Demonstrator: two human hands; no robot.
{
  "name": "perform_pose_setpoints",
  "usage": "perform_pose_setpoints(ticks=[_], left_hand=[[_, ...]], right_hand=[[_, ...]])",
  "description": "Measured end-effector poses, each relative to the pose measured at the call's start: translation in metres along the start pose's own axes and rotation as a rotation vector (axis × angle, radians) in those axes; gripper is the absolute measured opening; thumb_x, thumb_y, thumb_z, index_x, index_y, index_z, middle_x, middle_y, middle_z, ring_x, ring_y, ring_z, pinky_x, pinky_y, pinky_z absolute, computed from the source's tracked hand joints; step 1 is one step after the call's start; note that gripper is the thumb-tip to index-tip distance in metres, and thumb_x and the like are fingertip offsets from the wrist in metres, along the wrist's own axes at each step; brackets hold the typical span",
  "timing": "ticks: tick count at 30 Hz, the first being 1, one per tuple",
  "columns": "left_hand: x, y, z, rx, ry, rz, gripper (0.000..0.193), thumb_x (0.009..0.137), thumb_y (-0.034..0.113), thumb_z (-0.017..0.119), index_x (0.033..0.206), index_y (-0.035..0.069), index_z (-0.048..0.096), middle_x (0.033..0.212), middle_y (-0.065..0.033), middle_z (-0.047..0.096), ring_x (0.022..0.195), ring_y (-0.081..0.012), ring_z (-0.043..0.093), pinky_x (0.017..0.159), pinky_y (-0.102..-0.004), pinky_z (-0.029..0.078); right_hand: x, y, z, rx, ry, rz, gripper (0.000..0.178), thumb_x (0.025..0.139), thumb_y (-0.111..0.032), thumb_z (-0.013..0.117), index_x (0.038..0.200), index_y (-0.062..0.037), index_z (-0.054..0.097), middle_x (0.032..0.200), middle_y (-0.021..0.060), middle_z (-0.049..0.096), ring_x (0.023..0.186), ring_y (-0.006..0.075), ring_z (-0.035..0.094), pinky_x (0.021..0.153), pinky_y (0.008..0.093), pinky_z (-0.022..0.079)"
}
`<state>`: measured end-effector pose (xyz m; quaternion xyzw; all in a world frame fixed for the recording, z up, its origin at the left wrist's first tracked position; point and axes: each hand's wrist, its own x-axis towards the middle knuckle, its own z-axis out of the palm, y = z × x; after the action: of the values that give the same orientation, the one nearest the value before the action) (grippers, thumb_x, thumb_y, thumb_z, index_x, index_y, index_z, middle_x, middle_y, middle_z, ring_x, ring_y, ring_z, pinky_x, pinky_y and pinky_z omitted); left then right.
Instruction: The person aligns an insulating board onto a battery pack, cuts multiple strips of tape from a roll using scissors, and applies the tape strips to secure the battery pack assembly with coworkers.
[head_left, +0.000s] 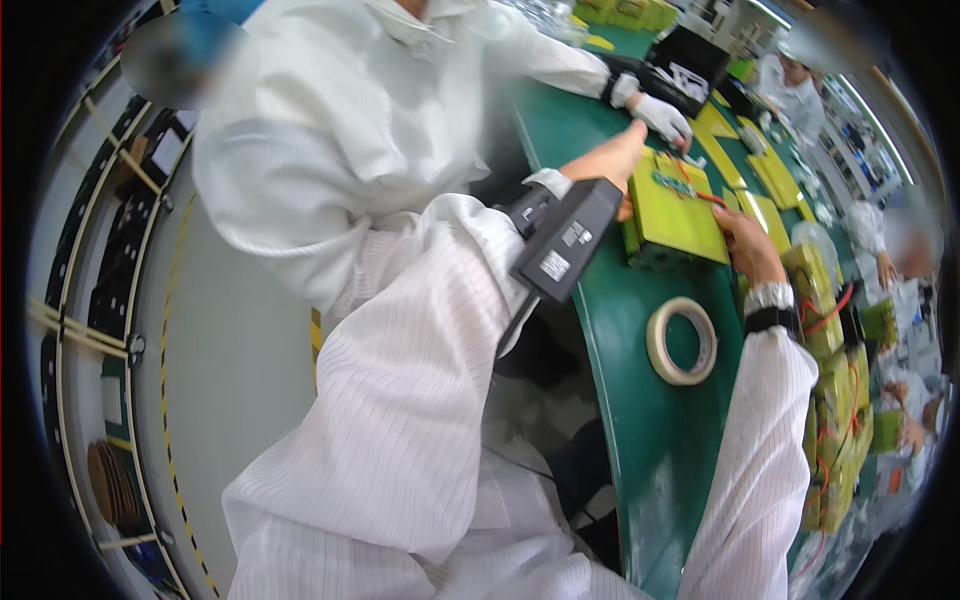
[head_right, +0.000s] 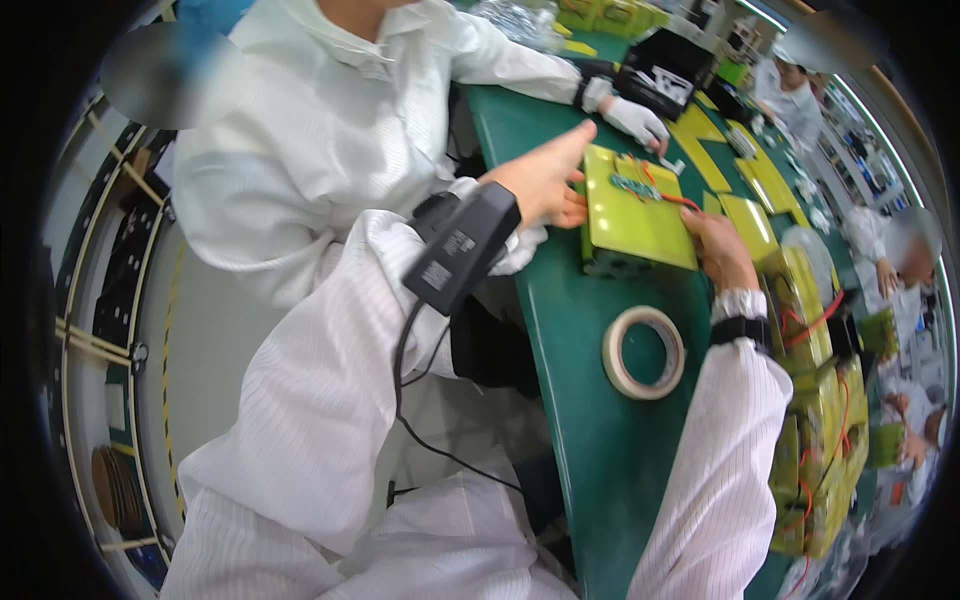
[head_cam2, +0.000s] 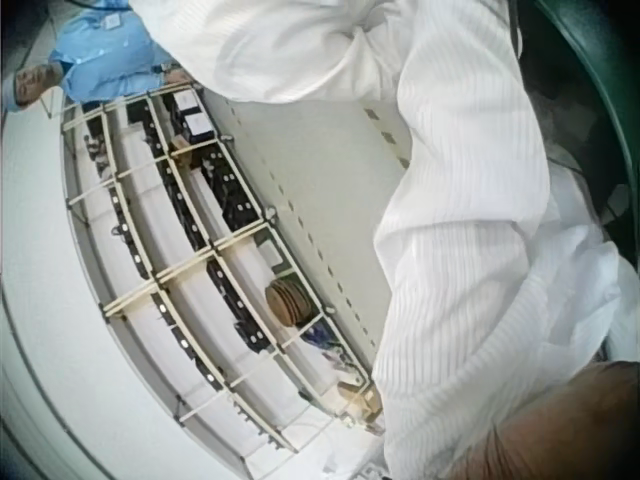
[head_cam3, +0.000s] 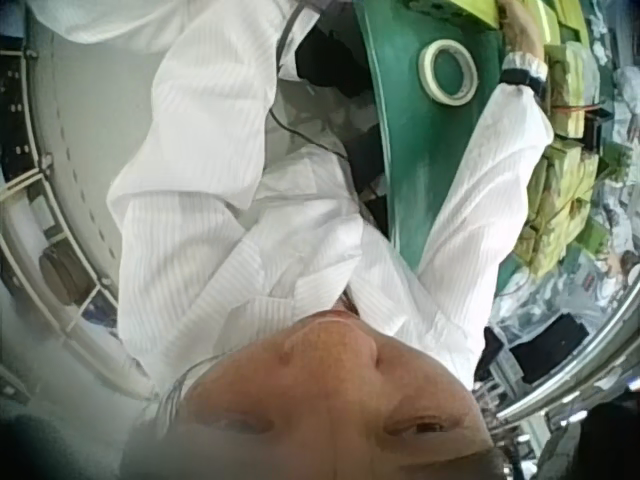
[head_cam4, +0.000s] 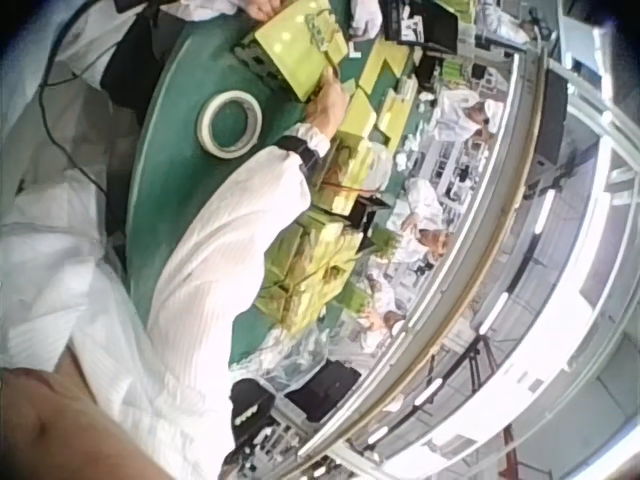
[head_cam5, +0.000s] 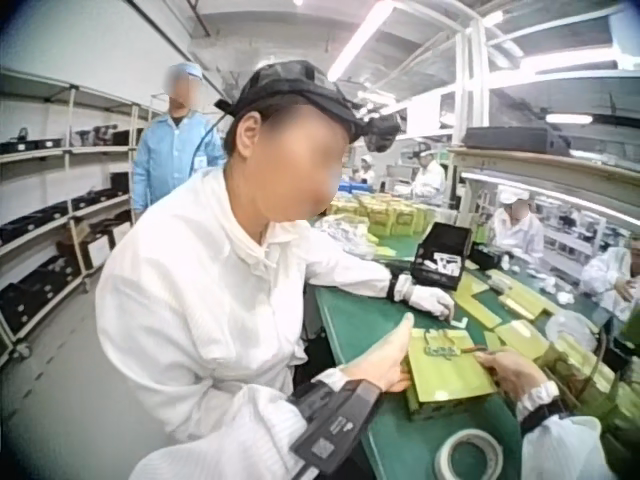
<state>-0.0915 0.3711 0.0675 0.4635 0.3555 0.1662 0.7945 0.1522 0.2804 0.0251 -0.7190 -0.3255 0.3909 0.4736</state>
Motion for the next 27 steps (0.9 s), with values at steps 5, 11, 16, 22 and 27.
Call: perform_pose_setpoints(ticks=[5, 11, 16, 22, 27], left_hand=[[0.022, -0.007, -0.009, -0.289, 0.025, 0.028, 0.087, 0.076, 0.054, 0.058, 0.129, -0.003, 0.018, 0.119, -0.0292, 0.038, 0.107, -0.0365, 0.045, 0.09, -0.0436, 0.038], [-0.045, -0.031, 0.022, 0.23, 0.136, 0.81, 0.048, 0.083, 0.035, 0.057, 0.111, -0.002, 0.047, 0.113, -0.0134, 0.051, 0.102, -0.0219, 0.048, 0.086, -0.0355, 0.038], [-0.07, -0.115, 0.069, 1.181, -0.181, 1.354, 0.04, 0.071, 0.033, 0.067, 0.089, -0.001, 0.055, 0.095, -0.012, 0.052, 0.096, -0.0275, 0.048, 0.08, -0.0371, 0.038], [-0.055, -0.137, 0.072, 1.526, -0.136, 1.362, 0.023, 0.07, 0.017, 0.065, 0.082, 0.001, 0.053, 0.077, -0.0148, 0.051, 0.076, -0.0319, 0.05, 0.066, -0.0415, 0.041], [-0.14, -0.114, 0.097, 1.002, -0.562, 0.85, 0.017, 0.08, 0.011, 0.059, 0.089, -0.001, 0.051, 0.074, -0.0147, 0.055, 0.062, -0.0311, 0.053, 0.056, -0.0373, 0.042]], right_hand=[[-0.018, -0.016, -0.002, -0.001, 0.039, 0.021, 0.046, 0.087, -0.04, 0.052, 0.106, 0.001, 0.054, 0.101, 0.0109, 0.059, 0.087, 0.018, 0.056, 0.07, 0.0299, 0.046], [-0.159, -0.083, 0.009, -0.795, 0.143, -0.184, 0.046, 0.089, -0.037, 0.048, 0.108, 0.0042, 0.055, 0.09, 0.0052, 0.06, 0.081, 0.0141, 0.052, 0.076, 0.0254, 0.042], [-0.333, -0.083, 0.01, -0.824, 0.27, -0.304, 0.024, 0.084, -0.015, 0.052, 0.098, 0.0039, 0.058, 0.08, 0.0201, 0.061, 0.071, 0.0328, 0.058, 0.064, 0.0349, 0.045], [-0.489, -0.054, -0.02, -0.859, 0.464, -0.035, 0.03, 0.083, -0.01, 0.054, 0.11, 0.0021, 0.054, 0.093, 0.0172, 0.062, 0.08, 0.03, 0.06, 0.07, 0.0317, 0.047], [-0.588, -0.019, -0.033, -0.433, 0.913, 0.104, 0.029, 0.084, -0.005, 0.052, 0.111, 0.0025, 0.055, 0.09, 0.0114, 0.064, 0.083, 0.015, 0.059, 0.075, 0.0252, 0.045]])
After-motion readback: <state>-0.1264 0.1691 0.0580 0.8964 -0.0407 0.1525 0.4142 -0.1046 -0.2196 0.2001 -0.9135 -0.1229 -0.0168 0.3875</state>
